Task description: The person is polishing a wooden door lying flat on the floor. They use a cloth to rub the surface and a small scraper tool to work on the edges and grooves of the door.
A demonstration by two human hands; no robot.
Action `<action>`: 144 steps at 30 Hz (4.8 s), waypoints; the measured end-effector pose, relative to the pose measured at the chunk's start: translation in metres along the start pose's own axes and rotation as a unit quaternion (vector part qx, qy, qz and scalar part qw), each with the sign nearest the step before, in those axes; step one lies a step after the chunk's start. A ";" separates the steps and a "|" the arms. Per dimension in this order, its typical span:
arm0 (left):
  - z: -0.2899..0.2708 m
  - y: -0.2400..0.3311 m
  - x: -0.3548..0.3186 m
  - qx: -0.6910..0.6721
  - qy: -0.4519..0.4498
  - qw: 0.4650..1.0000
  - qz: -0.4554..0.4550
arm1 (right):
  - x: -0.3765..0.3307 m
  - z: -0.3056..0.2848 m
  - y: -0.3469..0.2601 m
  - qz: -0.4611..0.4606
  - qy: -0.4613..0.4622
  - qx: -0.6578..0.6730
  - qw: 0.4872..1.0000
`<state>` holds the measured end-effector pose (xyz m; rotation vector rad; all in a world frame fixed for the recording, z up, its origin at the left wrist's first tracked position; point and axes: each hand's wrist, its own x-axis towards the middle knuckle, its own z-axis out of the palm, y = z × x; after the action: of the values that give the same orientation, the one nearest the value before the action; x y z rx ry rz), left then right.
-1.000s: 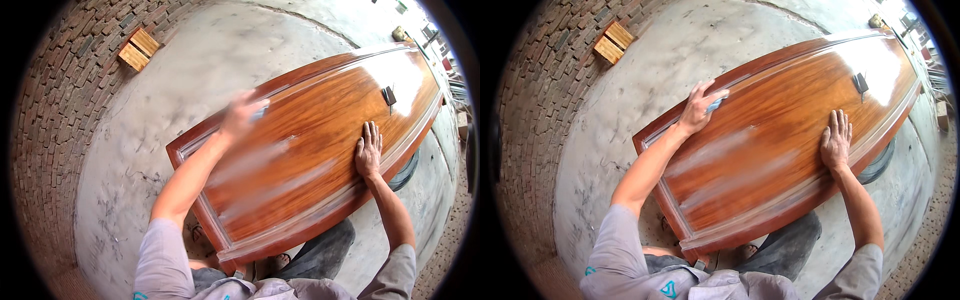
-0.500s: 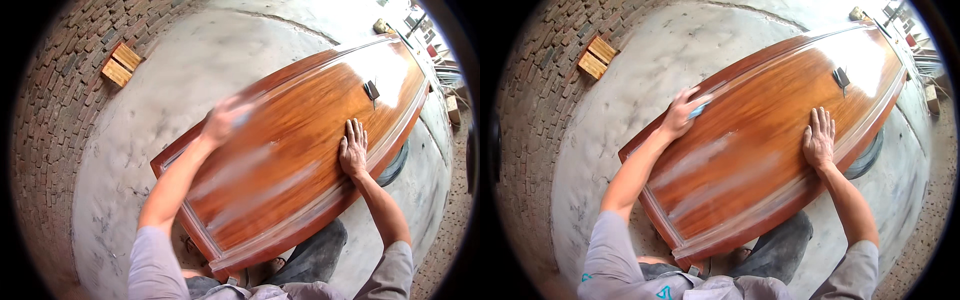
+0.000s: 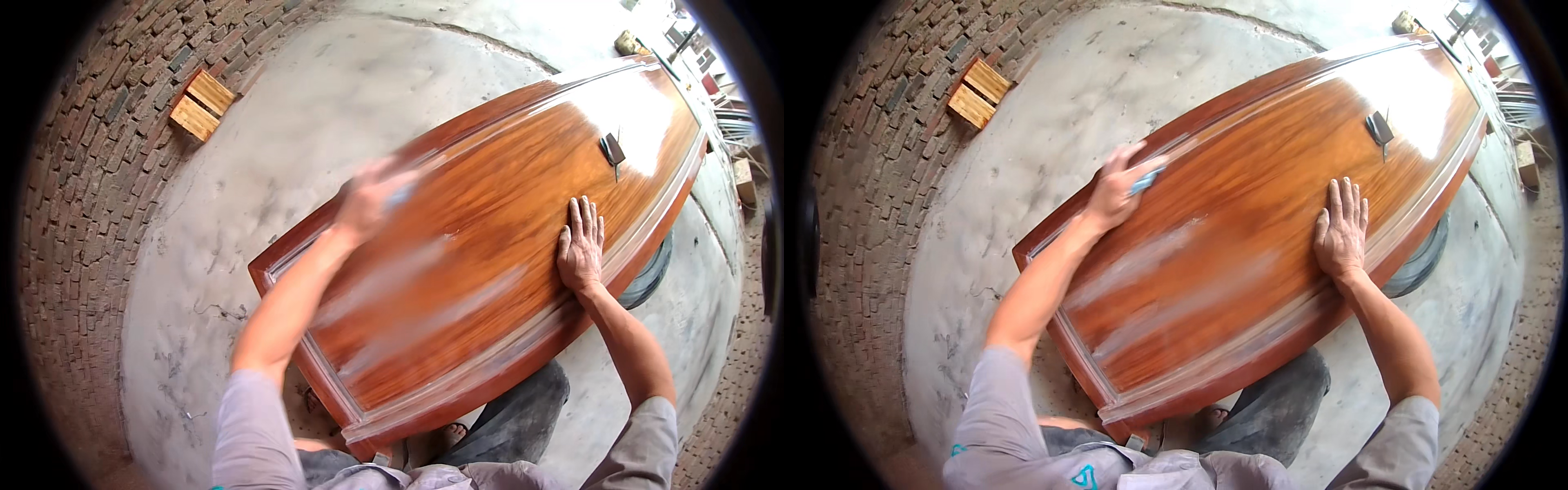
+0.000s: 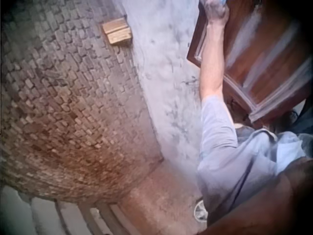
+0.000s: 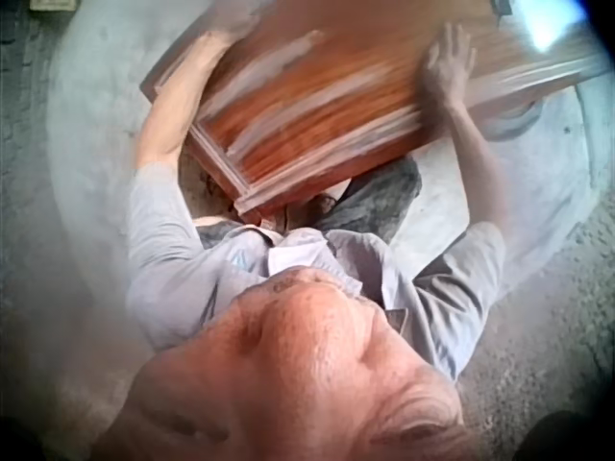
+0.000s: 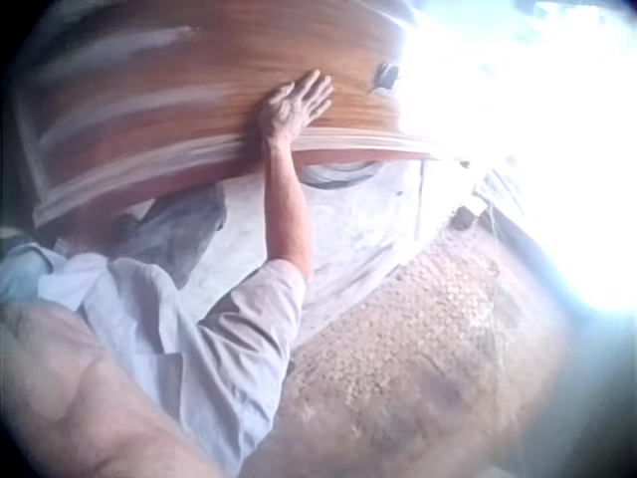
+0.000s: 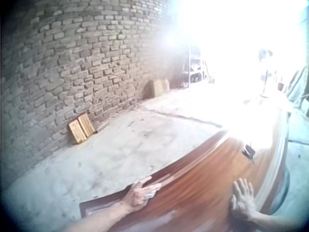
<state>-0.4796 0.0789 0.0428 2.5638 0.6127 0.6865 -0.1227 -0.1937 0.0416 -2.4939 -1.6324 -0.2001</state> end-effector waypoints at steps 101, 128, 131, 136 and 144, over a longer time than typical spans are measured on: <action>0.045 0.010 0.096 -0.066 -0.072 0.991 0.087 | -0.001 -0.008 0.009 0.007 0.005 0.001 1.000; 0.051 0.030 0.101 0.096 -0.011 0.994 0.048 | 0.006 -0.008 -0.006 -0.011 0.002 0.025 1.000; 0.062 0.029 0.109 0.137 -0.020 0.988 0.067 | 0.000 -0.003 -0.003 -0.018 0.005 0.027 0.999; -0.013 0.009 -0.020 0.144 -0.034 0.988 0.033 | 0.000 -0.007 0.006 -0.006 0.001 0.003 1.000; 0.021 0.010 0.039 0.106 -0.007 0.994 -0.013 | 0.000 0.004 0.001 -0.022 0.000 0.010 1.000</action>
<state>-0.4349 0.0853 0.0453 2.7469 0.7500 0.6231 -0.1218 -0.1936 0.0374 -2.4453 -1.6813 -0.1864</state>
